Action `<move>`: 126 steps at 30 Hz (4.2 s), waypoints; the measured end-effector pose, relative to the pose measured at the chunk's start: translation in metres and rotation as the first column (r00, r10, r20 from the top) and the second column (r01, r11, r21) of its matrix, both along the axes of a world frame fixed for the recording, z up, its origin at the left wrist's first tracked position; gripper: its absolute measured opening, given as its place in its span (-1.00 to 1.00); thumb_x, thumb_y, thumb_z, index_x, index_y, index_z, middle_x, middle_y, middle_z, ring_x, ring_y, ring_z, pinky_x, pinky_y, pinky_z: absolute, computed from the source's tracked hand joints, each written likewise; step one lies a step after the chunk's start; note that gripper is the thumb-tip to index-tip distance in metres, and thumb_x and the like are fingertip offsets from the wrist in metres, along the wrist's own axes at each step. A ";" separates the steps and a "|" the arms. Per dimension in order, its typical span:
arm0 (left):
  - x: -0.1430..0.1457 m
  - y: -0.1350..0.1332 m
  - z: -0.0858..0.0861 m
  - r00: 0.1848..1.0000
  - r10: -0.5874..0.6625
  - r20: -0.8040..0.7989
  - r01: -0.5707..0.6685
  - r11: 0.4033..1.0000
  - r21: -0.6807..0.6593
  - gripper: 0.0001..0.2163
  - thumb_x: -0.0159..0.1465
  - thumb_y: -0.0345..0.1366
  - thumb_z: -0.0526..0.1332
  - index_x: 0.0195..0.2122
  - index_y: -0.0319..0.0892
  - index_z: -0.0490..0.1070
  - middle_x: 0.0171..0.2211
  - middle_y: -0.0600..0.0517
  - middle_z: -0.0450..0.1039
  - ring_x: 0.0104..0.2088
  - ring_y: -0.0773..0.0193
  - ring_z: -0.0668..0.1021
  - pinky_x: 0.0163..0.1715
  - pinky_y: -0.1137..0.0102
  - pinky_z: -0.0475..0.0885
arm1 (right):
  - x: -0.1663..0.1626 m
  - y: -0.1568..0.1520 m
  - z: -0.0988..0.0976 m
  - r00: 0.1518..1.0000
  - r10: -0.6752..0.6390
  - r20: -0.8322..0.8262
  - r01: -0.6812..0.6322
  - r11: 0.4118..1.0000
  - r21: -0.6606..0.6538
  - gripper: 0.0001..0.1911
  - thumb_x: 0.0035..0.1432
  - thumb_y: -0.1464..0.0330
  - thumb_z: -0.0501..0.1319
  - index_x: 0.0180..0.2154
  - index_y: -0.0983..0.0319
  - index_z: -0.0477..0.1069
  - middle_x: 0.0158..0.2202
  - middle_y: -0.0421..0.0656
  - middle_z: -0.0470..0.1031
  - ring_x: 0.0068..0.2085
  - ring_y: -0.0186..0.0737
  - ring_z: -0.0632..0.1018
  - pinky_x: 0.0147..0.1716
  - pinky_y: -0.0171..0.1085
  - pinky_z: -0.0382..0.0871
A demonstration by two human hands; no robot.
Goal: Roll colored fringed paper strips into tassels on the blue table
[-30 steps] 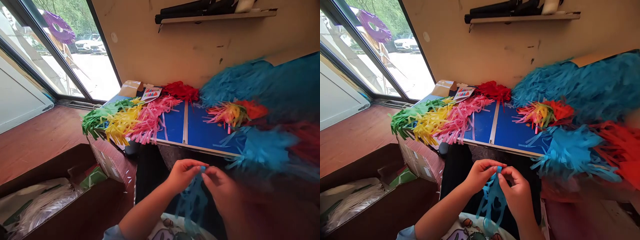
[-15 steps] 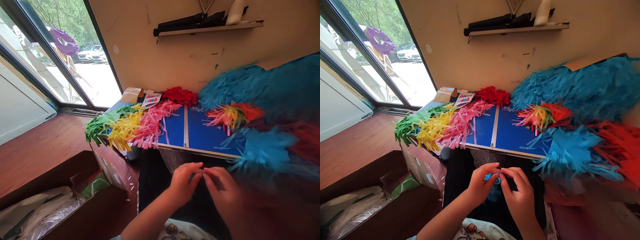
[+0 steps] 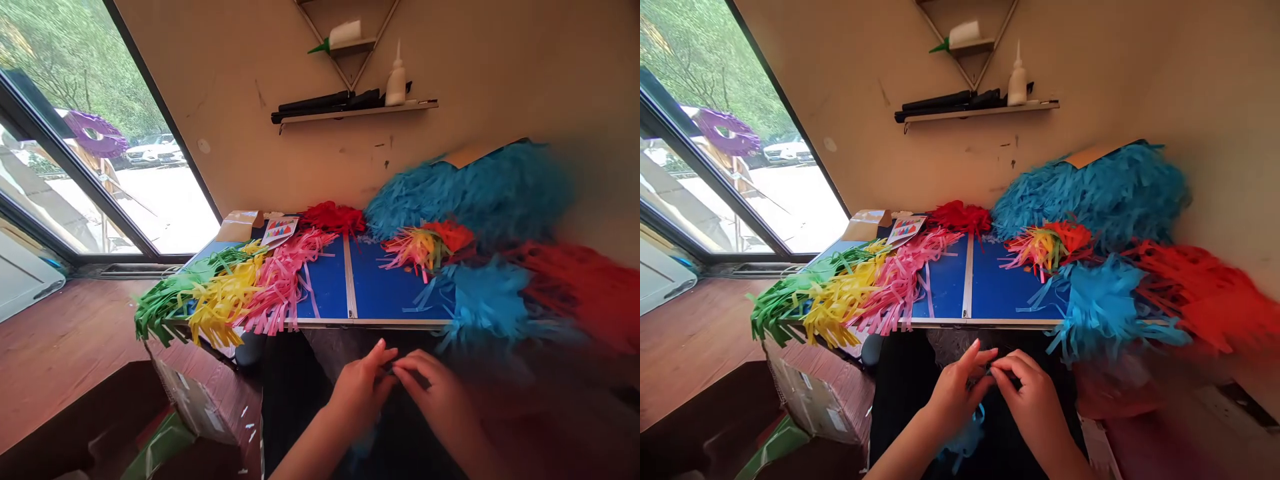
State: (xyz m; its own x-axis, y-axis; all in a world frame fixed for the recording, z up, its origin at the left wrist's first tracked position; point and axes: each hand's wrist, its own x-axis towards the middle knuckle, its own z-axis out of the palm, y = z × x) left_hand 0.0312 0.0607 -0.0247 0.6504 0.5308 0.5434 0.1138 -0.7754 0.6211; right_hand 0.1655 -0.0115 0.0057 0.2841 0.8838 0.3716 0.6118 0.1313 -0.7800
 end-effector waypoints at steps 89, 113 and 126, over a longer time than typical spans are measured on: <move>0.044 0.126 0.020 0.992 0.119 -0.034 -0.114 0.780 -0.616 -0.86 0.23 -0.28 0.08 -0.35 -0.19 0.37 -0.47 0.05 0.48 -0.45 0.34 0.50 -0.42 0.48 0.36 | 0.053 0.145 -0.016 0.922 0.143 -0.359 -0.123 0.989 0.079 -0.94 0.04 0.34 0.23 -0.41 0.16 0.48 -0.37 -0.17 0.45 -0.31 -0.30 0.47 -0.35 -0.36 0.41; 0.042 0.125 0.026 0.962 0.018 -0.273 -0.138 0.892 -0.430 -0.84 0.24 -0.34 0.08 -0.44 -0.15 0.41 -0.47 0.13 0.48 -0.47 0.39 0.45 -0.48 0.53 0.23 | 0.056 0.139 -0.019 0.941 0.157 -0.298 -0.155 0.987 0.033 -0.93 0.06 0.36 0.20 -0.42 0.16 0.47 -0.38 -0.19 0.46 -0.33 -0.32 0.48 -0.33 -0.38 0.40; 0.042 0.126 0.021 0.981 0.052 -0.185 -0.153 0.791 -0.592 -0.86 0.20 -0.27 0.12 -0.40 -0.17 0.41 -0.46 0.08 0.49 -0.43 0.35 0.48 -0.43 0.49 0.32 | 0.052 0.141 -0.019 0.882 0.020 -0.470 -0.087 0.989 -0.121 -0.80 -0.02 0.21 0.23 -0.39 0.21 0.37 -0.44 -0.19 0.44 -0.40 -0.30 0.48 -0.38 -0.33 0.42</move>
